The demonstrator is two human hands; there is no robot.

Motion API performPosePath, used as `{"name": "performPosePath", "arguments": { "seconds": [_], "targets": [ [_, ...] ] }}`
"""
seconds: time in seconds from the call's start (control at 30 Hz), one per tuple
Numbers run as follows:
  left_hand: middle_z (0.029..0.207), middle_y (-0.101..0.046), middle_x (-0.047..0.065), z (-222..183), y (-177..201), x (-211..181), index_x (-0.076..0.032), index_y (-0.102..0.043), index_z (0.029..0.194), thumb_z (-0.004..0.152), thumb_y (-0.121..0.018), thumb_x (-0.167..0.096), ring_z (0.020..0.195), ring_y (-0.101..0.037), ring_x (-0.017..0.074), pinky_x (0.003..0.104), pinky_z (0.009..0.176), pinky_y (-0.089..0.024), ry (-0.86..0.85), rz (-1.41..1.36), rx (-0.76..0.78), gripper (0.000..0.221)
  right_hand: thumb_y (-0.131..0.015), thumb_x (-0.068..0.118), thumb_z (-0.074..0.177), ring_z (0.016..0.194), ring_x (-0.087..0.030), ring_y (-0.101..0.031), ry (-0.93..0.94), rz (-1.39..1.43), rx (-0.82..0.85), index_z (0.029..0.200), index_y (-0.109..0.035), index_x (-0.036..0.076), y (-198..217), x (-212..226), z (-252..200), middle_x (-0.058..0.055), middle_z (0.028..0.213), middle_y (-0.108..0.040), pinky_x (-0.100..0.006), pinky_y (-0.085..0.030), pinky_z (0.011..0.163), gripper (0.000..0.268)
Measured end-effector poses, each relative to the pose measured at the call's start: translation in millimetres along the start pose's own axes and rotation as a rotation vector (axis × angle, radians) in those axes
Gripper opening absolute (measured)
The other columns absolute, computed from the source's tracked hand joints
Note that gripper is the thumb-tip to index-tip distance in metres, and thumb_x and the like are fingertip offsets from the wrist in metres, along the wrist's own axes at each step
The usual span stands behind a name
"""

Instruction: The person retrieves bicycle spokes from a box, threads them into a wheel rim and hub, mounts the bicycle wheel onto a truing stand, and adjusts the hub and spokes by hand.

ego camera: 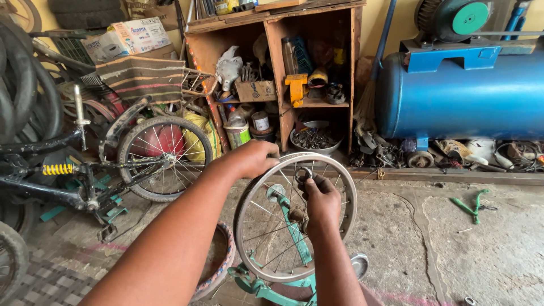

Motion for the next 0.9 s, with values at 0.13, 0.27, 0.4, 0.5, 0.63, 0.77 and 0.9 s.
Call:
{"name": "performPosePath", "arguments": {
  "seconds": [0.13,0.27,0.4,0.5,0.63,0.77,0.9],
  "targets": [
    [0.109,-0.075,0.013,1.5,-1.3,-1.2,-0.015,-0.069,0.114,0.091,-0.069,-0.019,0.099,-0.073,0.028,0.042,0.085,-0.056,-0.017,0.046,0.011,0.023,-0.061,0.013,0.099,0.102,-0.019,-0.069,0.023,0.015,0.009,0.121,-0.069,0.001,-0.5,-4.9,6.5,-0.011,0.108,-0.076,-0.035,-0.052,0.095,0.026],
    [0.108,-0.075,0.013,11.7,-7.5,5.9,-0.015,-0.068,0.113,0.09,-0.07,-0.016,0.101,-0.071,0.0279,0.042,0.086,-0.055,-0.089,-0.004,-0.013,0.023,-0.061,0.013,0.098,0.102,-0.018,-0.07,0.016,0.013,0.007,0.121,-0.069,0.002,1.1,-1.4,3.7,-0.01,0.108,-0.076,-0.034,-0.052,0.096,0.027],
    [0.109,-0.076,0.013,2.0,-1.8,-4.0,-0.015,-0.071,0.111,0.09,-0.068,-0.015,0.1,-0.073,0.0274,0.042,0.087,-0.056,-0.088,0.045,-0.012,0.022,-0.06,0.014,0.099,0.103,-0.017,-0.07,-0.007,-0.009,0.003,0.12,-0.069,0.003,-0.1,2.8,-2.0,-0.009,0.108,-0.077,-0.034,-0.051,0.097,0.026],
    [0.113,-0.074,0.012,-5.0,2.0,-13.4,-0.016,-0.068,0.114,0.092,-0.065,-0.017,0.102,-0.071,0.0268,0.043,0.087,-0.055,-0.057,-0.014,-0.014,0.022,-0.06,0.014,0.099,0.102,-0.017,-0.069,-0.015,-0.029,-0.006,0.12,-0.069,0.002,1.5,2.2,-2.1,-0.009,0.107,-0.077,-0.034,-0.051,0.096,0.025],
    [0.116,-0.073,0.013,-6.9,4.8,-13.7,-0.017,-0.068,0.116,0.096,-0.066,-0.024,0.104,-0.07,0.0278,0.043,0.089,-0.053,-0.012,0.03,-0.028,0.021,-0.061,0.014,0.098,0.101,-0.017,-0.069,-0.001,-0.014,-0.001,0.119,-0.069,0.003,2.2,2.0,-1.4,-0.009,0.107,-0.077,-0.034,-0.051,0.095,0.025],
    [0.115,-0.074,0.011,7.7,-5.3,-3.1,-0.015,-0.067,0.116,0.091,-0.066,-0.016,0.103,-0.072,0.0267,0.043,0.087,-0.056,-0.067,0.058,0.004,0.025,-0.061,0.014,0.098,0.1,-0.016,-0.069,-0.001,-0.012,0.0,0.119,-0.07,0.004,1.5,1.6,-0.2,-0.008,0.107,-0.077,-0.034,-0.052,0.094,0.025],
    [0.114,-0.074,0.011,2.4,-3.9,-5.3,-0.015,-0.069,0.116,0.095,-0.066,-0.02,0.103,-0.072,0.0252,0.042,0.088,-0.056,-0.038,0.095,0.036,0.022,-0.061,0.015,0.098,0.101,-0.016,-0.069,-0.016,-0.027,-0.006,0.121,-0.07,0.004,2.0,3.9,-3.8,-0.008,0.108,-0.077,-0.034,-0.051,0.095,0.027]
  ]
}}
Point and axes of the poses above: each hand's wrist, its own z-axis towards the middle knuckle, its own y-axis out of the back of the hand, x = y × z, the point moved 9 cm from there along z, towards the middle knuckle
